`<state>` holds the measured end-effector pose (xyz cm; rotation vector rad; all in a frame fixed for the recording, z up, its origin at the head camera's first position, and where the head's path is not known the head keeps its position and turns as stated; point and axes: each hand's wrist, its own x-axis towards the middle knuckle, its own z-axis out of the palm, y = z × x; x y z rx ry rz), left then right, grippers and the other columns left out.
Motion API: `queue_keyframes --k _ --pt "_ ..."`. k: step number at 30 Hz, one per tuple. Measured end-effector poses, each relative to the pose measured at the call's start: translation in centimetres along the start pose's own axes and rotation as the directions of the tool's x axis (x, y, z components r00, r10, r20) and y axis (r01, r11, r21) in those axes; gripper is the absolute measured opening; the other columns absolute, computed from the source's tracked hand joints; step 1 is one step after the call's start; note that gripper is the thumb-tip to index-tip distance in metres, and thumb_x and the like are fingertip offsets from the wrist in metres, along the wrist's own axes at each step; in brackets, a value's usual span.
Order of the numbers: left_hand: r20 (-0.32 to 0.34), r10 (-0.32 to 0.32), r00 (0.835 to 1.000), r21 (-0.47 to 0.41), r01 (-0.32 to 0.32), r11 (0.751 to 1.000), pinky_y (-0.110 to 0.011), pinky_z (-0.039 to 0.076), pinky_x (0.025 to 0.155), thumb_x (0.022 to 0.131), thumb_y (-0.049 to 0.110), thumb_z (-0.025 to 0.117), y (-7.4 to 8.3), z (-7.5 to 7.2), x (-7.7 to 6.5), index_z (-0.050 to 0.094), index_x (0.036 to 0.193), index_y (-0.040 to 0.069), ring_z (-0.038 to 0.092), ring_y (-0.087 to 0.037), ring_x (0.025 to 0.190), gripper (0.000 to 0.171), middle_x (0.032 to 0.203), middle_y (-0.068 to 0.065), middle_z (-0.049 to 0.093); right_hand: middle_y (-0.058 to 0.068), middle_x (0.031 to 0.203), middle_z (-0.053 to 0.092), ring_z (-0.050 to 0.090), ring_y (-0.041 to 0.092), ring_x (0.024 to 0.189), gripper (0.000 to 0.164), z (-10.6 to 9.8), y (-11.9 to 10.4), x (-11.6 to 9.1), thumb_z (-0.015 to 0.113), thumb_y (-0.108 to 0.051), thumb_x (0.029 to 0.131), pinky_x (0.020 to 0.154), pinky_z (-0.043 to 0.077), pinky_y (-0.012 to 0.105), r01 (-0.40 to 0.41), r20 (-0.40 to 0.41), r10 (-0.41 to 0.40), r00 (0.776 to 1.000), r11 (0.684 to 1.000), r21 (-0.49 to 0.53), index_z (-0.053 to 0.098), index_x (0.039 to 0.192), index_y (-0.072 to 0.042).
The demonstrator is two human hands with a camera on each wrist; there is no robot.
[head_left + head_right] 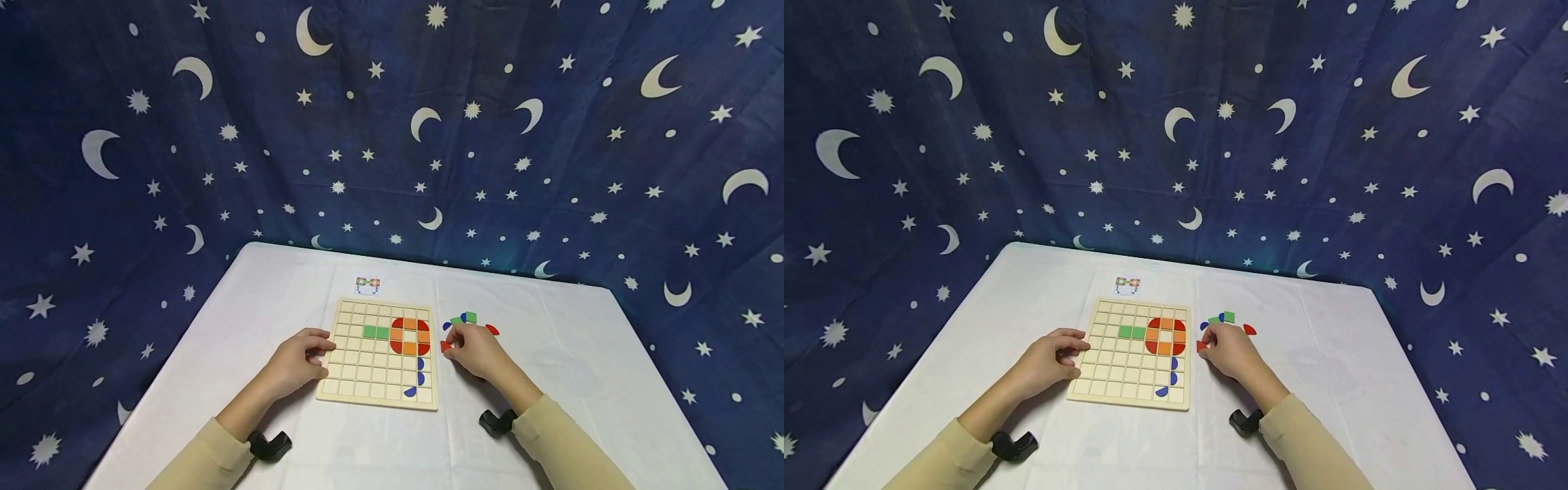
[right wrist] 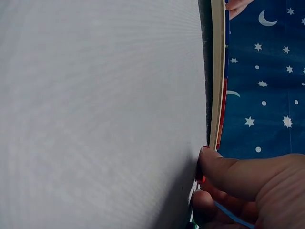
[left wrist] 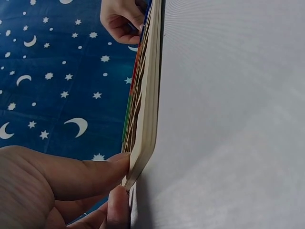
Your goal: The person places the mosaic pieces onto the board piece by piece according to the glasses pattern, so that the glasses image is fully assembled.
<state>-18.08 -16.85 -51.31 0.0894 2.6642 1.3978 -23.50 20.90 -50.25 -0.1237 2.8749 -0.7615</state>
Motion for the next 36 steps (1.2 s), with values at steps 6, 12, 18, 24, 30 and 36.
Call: queue_keyframes --k 6,12,18,24,30,36 --pt "-0.001 0.002 1.0 0.002 -0.002 1.0 -0.019 0.055 0.077 0.077 -0.008 0.086 0.1 0.1 0.0 0.08 0.12 0.007 0.063 -0.015 0.104 0.046 0.148 -0.004 0.063 0.001 0.085 0.06 0.056 0.018 0.084 0.028 0.2 0.0 0.1 0.089 -0.015 0.088 0.074 0.049 0.031 0.054 0.033 -0.053 0.998 0.998 -0.013 0.077 0.113 -0.022" --pt "0.0 0.0 1.0 0.0 0.0 1.0 -0.019 0.054 0.077 0.077 -0.008 0.087 0.0 0.1 -0.1 0.08 0.12 0.007 0.063 -0.014 0.103 0.046 0.148 -0.004 0.063 0.0 0.084 0.06 0.056 0.017 0.084 0.026 0.3 -0.1 0.1 0.087 -0.014 0.089 0.075 0.05 0.031 0.07 0.049 -0.069 0.996 0.997 -0.016 0.077 0.111 -0.022" --pt "-0.001 -0.004 1.0 -0.003 0.004 1.0 -0.019 0.054 0.076 0.077 -0.007 0.087 -0.1 0.1 -0.1 0.08 0.119 0.009 0.063 -0.014 0.102 0.046 0.148 -0.003 0.063 -0.001 0.084 0.059 0.056 0.016 0.084 0.026 0.2 -0.3 0.1 0.087 -0.016 0.091 0.076 0.05 0.031 0.085 0.048 -0.082 0.995 0.995 -0.049 0.076 0.114 -0.022" --pt "0.0 -0.003 1.0 -0.012 0.003 1.0 -0.02 0.055 0.077 0.076 -0.008 0.087 -0.2 0.1 0.0 0.08 0.119 0.009 0.063 -0.014 0.103 0.046 0.148 -0.003 0.063 -0.002 0.082 0.059 0.056 0.014 0.079 0.024 -0.3 -0.5 0.1 0.085 -0.019 0.093 0.071 0.047 0.028 0.116 0.044 -0.114 0.992 0.992 -0.051 0.074 0.114 -0.022" --pt "-0.004 -0.003 1.0 -0.013 0.003 1.0 -0.019 0.055 0.077 0.076 -0.009 0.087 -0.2 0.1 0.0 0.08 0.119 0.008 0.063 -0.014 0.103 0.047 0.148 -0.003 0.063 -0.004 0.082 0.06 0.054 0.014 0.074 0.024 -0.9 -2.1 0.7 0.082 -0.021 0.096 0.067 0.045 0.028 0.176 0.059 -0.174 0.983 0.984 -0.032 0.074 0.118 -0.021" --pt "-0.009 -0.002 1.0 -0.007 0.002 1.0 -0.019 0.055 0.077 0.076 -0.009 0.087 -0.2 0.2 -0.1 0.08 0.119 0.007 0.063 -0.014 0.102 0.047 0.148 -0.003 0.063 -0.003 0.084 0.061 0.056 0.016 0.075 0.023 -0.5 -4.9 1.9 0.081 -0.023 0.097 0.067 0.046 0.03 0.229 0.091 -0.228 0.969 0.973 0.002 0.074 0.119 -0.022"
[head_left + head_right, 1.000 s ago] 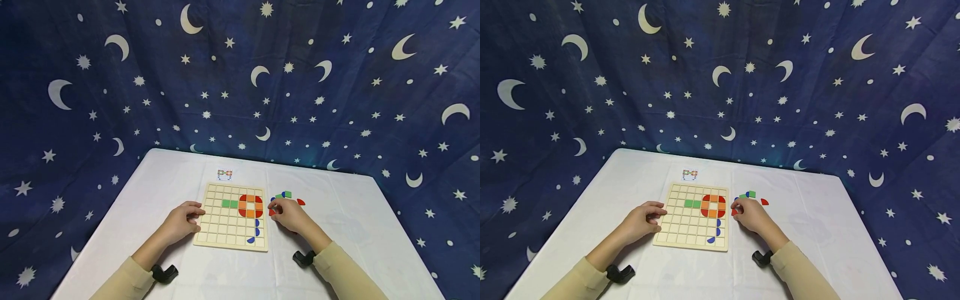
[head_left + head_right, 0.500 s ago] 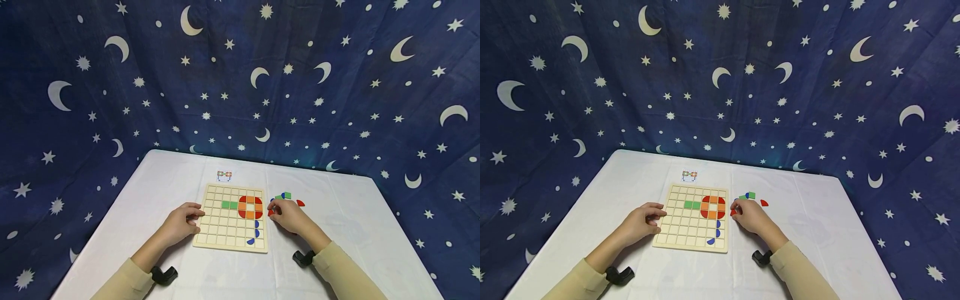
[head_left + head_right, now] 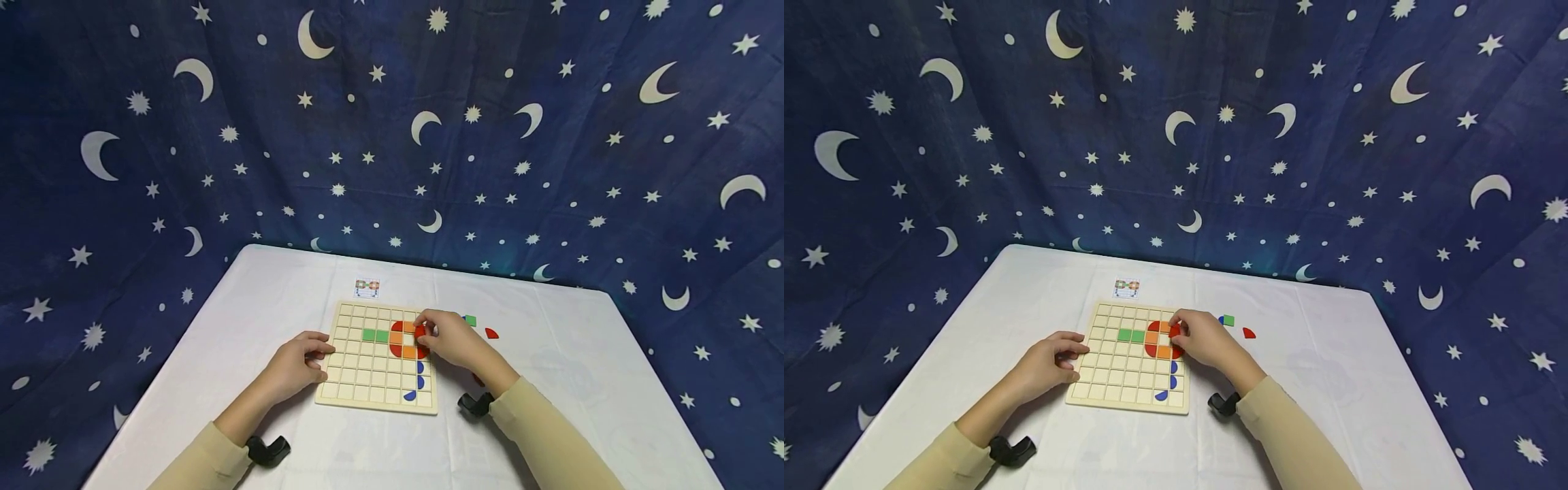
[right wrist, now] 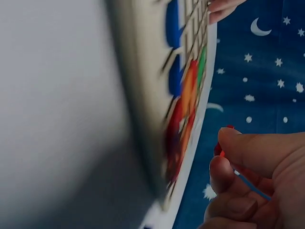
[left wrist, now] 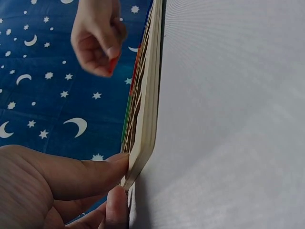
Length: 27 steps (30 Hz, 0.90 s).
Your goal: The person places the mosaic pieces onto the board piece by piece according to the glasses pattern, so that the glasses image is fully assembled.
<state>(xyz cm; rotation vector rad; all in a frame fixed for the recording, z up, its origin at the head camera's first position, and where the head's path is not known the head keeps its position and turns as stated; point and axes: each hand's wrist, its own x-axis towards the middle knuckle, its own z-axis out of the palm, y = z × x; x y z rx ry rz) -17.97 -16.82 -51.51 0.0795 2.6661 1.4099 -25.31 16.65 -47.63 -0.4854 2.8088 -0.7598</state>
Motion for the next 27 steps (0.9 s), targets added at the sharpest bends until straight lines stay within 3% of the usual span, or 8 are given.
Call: queue_keyframes --k 5,14,21,27 --pt "-0.005 -0.002 1.0 0.002 0.002 1.0 -0.02 0.055 0.076 0.076 -0.009 0.087 0.1 0.0 0.0 0.08 0.119 0.008 0.063 -0.014 0.101 0.047 0.147 -0.004 0.064 -0.003 0.087 0.062 0.056 0.016 0.073 0.023 0.7 -2.0 2.0 0.079 -0.024 0.099 0.062 0.046 0.029 0.057 0.045 -0.058 0.997 0.998 0.032 0.072 0.121 -0.021" --pt "-0.004 -0.002 1.0 0.007 0.002 1.0 -0.02 0.055 0.077 0.076 -0.007 0.088 0.1 0.1 -0.1 0.08 0.118 0.009 0.063 -0.014 0.102 0.046 0.147 -0.002 0.064 -0.003 0.087 0.064 0.056 0.014 0.074 0.027 2.2 -5.0 4.9 0.077 -0.023 0.1 0.07 0.048 0.031 0.162 0.086 -0.162 0.983 0.987 0.008 0.073 0.125 -0.016" --pt "0.002 0.012 1.0 0.008 -0.012 1.0 -0.019 0.055 0.078 0.077 -0.006 0.088 0.1 0.2 0.1 0.08 0.119 0.009 0.064 -0.013 0.104 0.046 0.147 -0.002 0.064 -0.004 0.089 0.065 0.059 0.014 0.078 0.022 3.0 -6.1 6.5 0.079 -0.02 0.098 0.078 0.051 0.032 0.16 0.106 -0.153 0.983 0.985 -0.066 0.074 0.12 -0.021" --pt "0.005 0.009 1.0 0.017 -0.009 1.0 -0.019 0.055 0.077 0.077 -0.006 0.088 -0.1 0.1 0.1 0.08 0.12 0.009 0.063 -0.013 0.103 0.046 0.148 -0.002 0.063 -0.003 0.097 0.07 0.062 0.015 0.086 0.021 3.9 -6.2 6.9 0.078 -0.022 0.1 0.087 0.055 0.035 0.144 0.12 -0.136 0.983 0.987 -0.068 0.074 0.12 -0.022"
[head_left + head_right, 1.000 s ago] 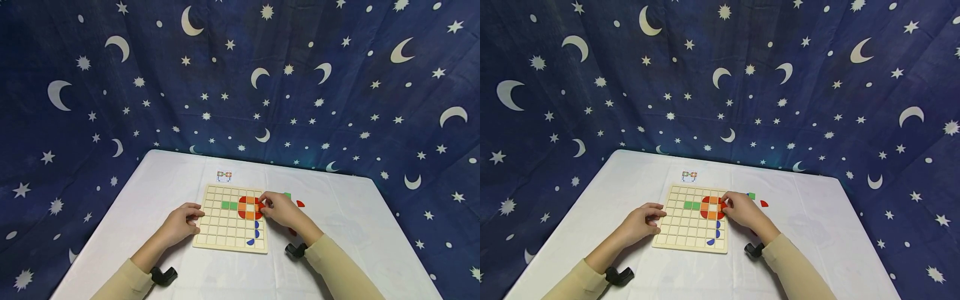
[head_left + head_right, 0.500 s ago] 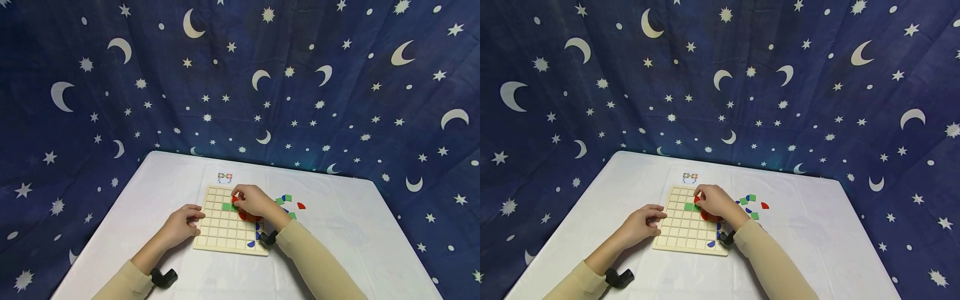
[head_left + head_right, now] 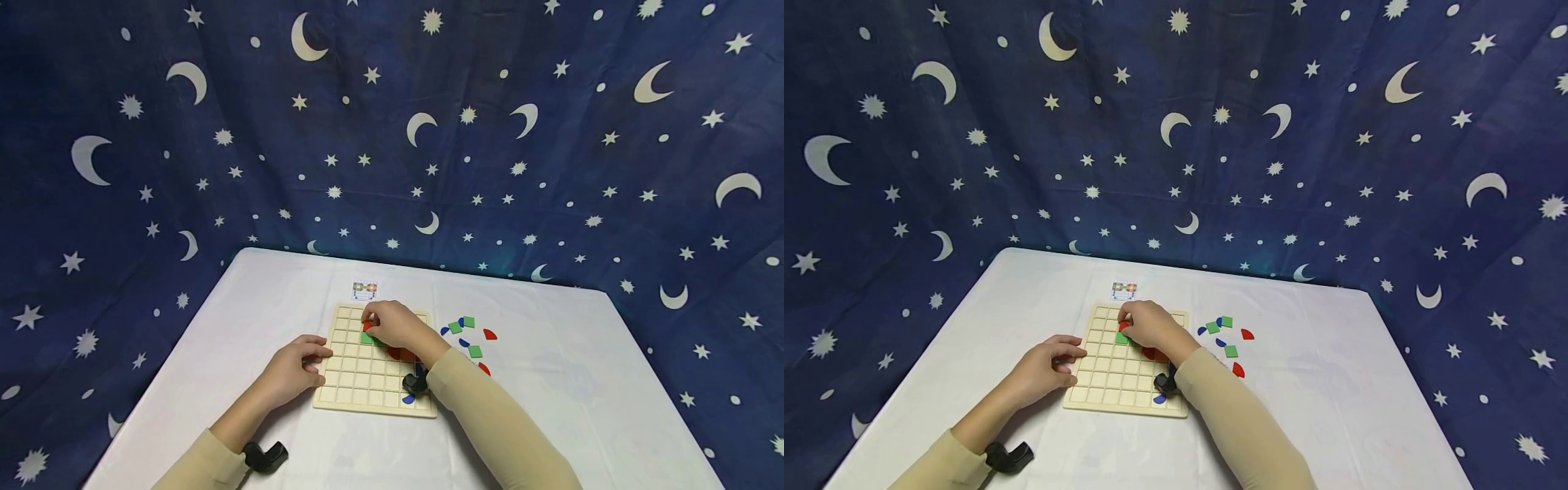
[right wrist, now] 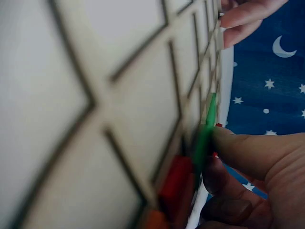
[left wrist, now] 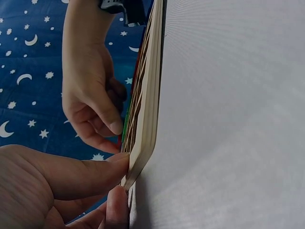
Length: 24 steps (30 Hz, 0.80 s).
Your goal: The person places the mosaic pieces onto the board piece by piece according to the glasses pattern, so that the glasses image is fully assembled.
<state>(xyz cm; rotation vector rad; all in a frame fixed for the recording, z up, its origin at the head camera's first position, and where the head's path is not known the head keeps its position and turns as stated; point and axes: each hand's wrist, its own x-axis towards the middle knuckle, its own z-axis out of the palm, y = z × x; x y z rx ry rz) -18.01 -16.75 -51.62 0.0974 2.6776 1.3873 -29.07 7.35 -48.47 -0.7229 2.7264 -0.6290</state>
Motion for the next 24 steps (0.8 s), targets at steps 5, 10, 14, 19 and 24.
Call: queue_keyframes --k 5,10,14,19,24 --pt "0.0 0.002 1.0 -0.001 -0.002 1.0 -0.019 0.055 0.076 0.077 -0.007 0.088 0.06 -0.05 -0.17 0.08 0.12 0.008 0.063 -0.012 0.101 0.046 0.148 -0.004 0.063 -0.002 0.103 0.072 0.063 0.015 0.091 0.023 0.45 0.24 0.0 0.076 -0.023 0.101 0.091 0.056 0.038 -0.029 -0.02 0.029 0.999 1.0 0.012 0.074 0.124 -0.02" --pt "-0.007 0.007 1.0 0.002 -0.007 1.0 -0.019 0.054 0.075 0.076 -0.007 0.088 0.38 -0.07 -0.27 0.08 0.119 0.007 0.063 -0.013 0.098 0.046 0.147 -0.006 0.064 -0.001 0.101 0.073 0.064 0.015 0.09 0.018 0.53 0.6 0.02 0.074 -0.02 0.102 0.09 0.057 0.037 -0.036 -0.05 0.036 0.998 0.999 -0.002 0.076 0.119 -0.018" --pt "-0.008 0.003 1.0 -0.003 -0.003 1.0 -0.019 0.054 0.075 0.076 -0.007 0.088 0.48 -0.1 -0.32 0.08 0.119 0.007 0.063 -0.013 0.097 0.046 0.147 -0.006 0.064 -0.003 0.093 0.071 0.061 0.016 0.084 0.008 0.54 0.64 0.21 0.077 -0.02 0.099 0.084 0.055 0.035 -0.046 -0.082 0.046 0.996 0.999 -0.002 0.077 0.107 -0.018" --pt "-0.008 0.005 1.0 -0.004 -0.005 1.0 -0.019 0.054 0.076 0.076 -0.007 0.088 0.42 -0.13 -0.3 0.08 0.119 0.008 0.063 -0.012 0.097 0.046 0.147 -0.005 0.064 -0.006 0.083 0.067 0.059 0.016 0.077 0.01 0.62 0.54 0.45 0.081 -0.023 0.096 0.076 0.052 0.033 -0.072 -0.101 0.073 0.992 0.997 0.011 0.073 0.091 -0.02" --pt "-0.009 0.006 1.0 0.01 -0.005 1.0 -0.019 0.054 0.076 0.076 -0.006 0.088 0.38 -0.16 -0.27 0.08 0.12 0.009 0.063 -0.011 0.097 0.046 0.147 -0.004 0.064 -0.007 0.081 0.066 0.058 0.015 0.077 0.02 0.6 0.53 0.39 0.085 -0.029 0.093 0.076 0.051 0.033 -0.087 -0.106 0.087 0.991 0.996 0.008 0.07 0.083 -0.022"
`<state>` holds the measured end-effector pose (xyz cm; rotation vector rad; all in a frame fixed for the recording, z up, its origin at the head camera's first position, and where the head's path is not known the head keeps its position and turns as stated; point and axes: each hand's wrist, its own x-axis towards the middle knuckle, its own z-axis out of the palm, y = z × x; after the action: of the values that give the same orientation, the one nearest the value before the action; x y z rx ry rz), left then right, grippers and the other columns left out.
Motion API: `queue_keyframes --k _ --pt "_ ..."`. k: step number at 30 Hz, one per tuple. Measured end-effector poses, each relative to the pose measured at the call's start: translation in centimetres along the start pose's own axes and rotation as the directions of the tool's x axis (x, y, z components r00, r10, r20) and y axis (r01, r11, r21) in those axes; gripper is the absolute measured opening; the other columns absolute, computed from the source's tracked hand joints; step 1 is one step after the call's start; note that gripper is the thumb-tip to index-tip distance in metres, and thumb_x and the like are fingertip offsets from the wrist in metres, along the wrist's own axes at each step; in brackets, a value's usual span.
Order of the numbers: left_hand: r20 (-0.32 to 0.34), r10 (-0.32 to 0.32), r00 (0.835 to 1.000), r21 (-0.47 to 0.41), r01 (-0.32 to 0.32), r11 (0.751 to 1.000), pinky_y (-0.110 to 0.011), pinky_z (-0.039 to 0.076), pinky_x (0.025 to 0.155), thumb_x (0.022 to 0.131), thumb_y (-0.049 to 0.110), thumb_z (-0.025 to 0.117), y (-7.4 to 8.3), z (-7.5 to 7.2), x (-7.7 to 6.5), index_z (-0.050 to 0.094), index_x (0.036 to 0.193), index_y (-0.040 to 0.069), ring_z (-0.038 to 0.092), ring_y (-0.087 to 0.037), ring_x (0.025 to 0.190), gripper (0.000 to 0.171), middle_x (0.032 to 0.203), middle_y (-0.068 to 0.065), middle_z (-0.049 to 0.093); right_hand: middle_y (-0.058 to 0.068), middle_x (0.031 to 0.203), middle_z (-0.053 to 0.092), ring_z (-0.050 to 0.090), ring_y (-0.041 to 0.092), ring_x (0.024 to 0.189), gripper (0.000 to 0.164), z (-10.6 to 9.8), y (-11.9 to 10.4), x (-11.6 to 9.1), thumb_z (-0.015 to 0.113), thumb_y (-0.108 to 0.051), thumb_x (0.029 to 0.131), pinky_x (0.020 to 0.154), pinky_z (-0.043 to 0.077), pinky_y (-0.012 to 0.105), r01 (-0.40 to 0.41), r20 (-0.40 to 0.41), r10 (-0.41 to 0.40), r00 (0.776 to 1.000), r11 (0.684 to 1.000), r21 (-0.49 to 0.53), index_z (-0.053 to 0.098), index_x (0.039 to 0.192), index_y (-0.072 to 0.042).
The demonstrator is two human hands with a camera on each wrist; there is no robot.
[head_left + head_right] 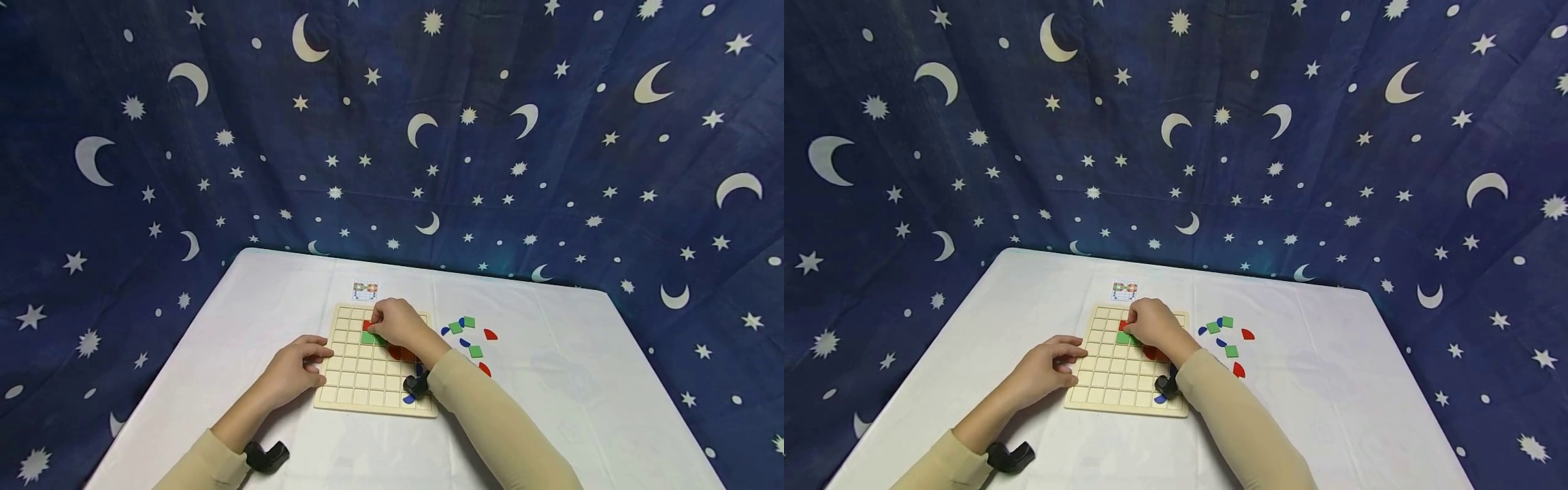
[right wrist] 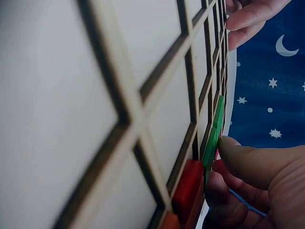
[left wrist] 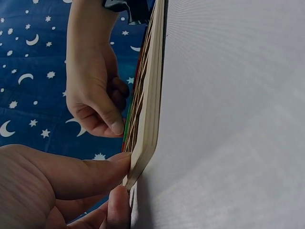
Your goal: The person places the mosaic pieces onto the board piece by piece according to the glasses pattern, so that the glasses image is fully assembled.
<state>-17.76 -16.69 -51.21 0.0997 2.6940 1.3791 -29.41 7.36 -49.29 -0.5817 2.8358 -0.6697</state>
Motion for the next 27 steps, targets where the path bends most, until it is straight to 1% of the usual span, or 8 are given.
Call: queue_keyframes --k 3,7,11,17,22,25,27 --pt "0.0 -0.002 1.0 0.005 0.002 1.0 -0.02 0.053 0.077 0.076 -0.006 0.088 0.0 0.0 0.0 0.081 0.12 0.009 0.063 -0.011 0.096 0.047 0.148 -0.004 0.064 -0.006 0.082 0.067 0.059 0.016 0.078 0.016 -0.1 0.0 -0.1 0.084 -0.025 0.093 0.077 0.051 0.033 0.005 -0.001 -0.005 1.0 1.0 0.016 0.072 0.085 -0.021" --pt "0.0 -0.005 1.0 0.01 0.005 1.0 -0.02 0.053 0.077 0.076 -0.006 0.088 0.0 0.0 0.0 0.081 0.12 0.009 0.063 -0.012 0.095 0.047 0.148 -0.005 0.064 -0.004 0.086 0.068 0.059 0.016 0.08 0.006 -0.2 -0.1 -0.2 0.08 -0.014 0.095 0.078 0.052 0.034 0.033 0.005 -0.033 0.999 0.999 0.04 0.076 0.095 -0.019" --pt "0.002 -0.004 1.0 0.012 0.004 1.0 -0.02 0.053 0.077 0.077 -0.006 0.088 0.0 0.0 0.0 0.081 0.12 0.009 0.063 -0.012 0.097 0.047 0.148 -0.005 0.064 -0.004 0.088 0.069 0.059 0.015 0.081 0.009 -0.2 -0.1 -0.2 0.075 -0.01 0.097 0.08 0.053 0.033 0.058 0.01 -0.059 0.998 0.997 0.041 0.079 0.102 -0.017" --pt "0.004 -0.007 1.0 0.001 0.007 1.0 -0.02 0.054 0.076 0.076 -0.007 0.088 -0.2 0.1 0.1 0.08 0.12 0.009 0.063 -0.012 0.099 0.047 0.148 -0.004 0.064 -0.004 0.089 0.069 0.059 0.015 0.082 0.013 -0.7 0.2 -0.9 0.073 -0.007 0.098 0.081 0.053 0.034 0.081 0.014 -0.082 0.997 0.996 0.045 0.08 0.105 -0.016" --pt "0.001 -0.003 1.0 0.001 0.003 1.0 -0.02 0.054 0.076 0.077 -0.006 0.088 -0.2 0.2 0.1 0.08 0.12 0.009 0.063 -0.013 0.1 0.047 0.148 -0.004 0.064 -0.005 0.09 0.068 0.06 0.014 0.085 0.016 -1.5 1.1 -2.1 0.072 -0.007 0.099 0.083 0.054 0.035 0.062 0.02 -0.064 0.998 0.995 0.08 0.079 0.11 -0.017" --pt "0.0 0.0 1.0 -0.003 0.0 1.0 -0.019 0.054 0.076 0.077 -0.006 0.088 -0.3 0.1 0.1 0.08 0.12 0.009 0.063 -0.013 0.101 0.046 0.148 -0.004 0.064 -0.005 0.091 0.067 0.06 0.017 0.087 0.017 -2.0 1.9 -3.0 0.074 -0.008 0.098 0.082 0.053 0.036 0.033 0.011 -0.034 0.999 0.995 0.098 0.079 0.111 -0.018" --pt "-0.001 0.0 1.0 -0.007 0.0 1.0 -0.019 0.055 0.076 0.076 -0.007 0.088 -0.3 0.1 0.1 0.08 0.119 0.009 0.063 -0.013 0.101 0.046 0.147 -0.004 0.064 -0.004 0.09 0.066 0.059 0.018 0.089 0.017 -2.3 2.6 -3.6 0.076 -0.008 0.097 0.081 0.052 0.036 -0.001 0.003 0.001 1.0 0.994 0.107 0.079 0.11 -0.019"
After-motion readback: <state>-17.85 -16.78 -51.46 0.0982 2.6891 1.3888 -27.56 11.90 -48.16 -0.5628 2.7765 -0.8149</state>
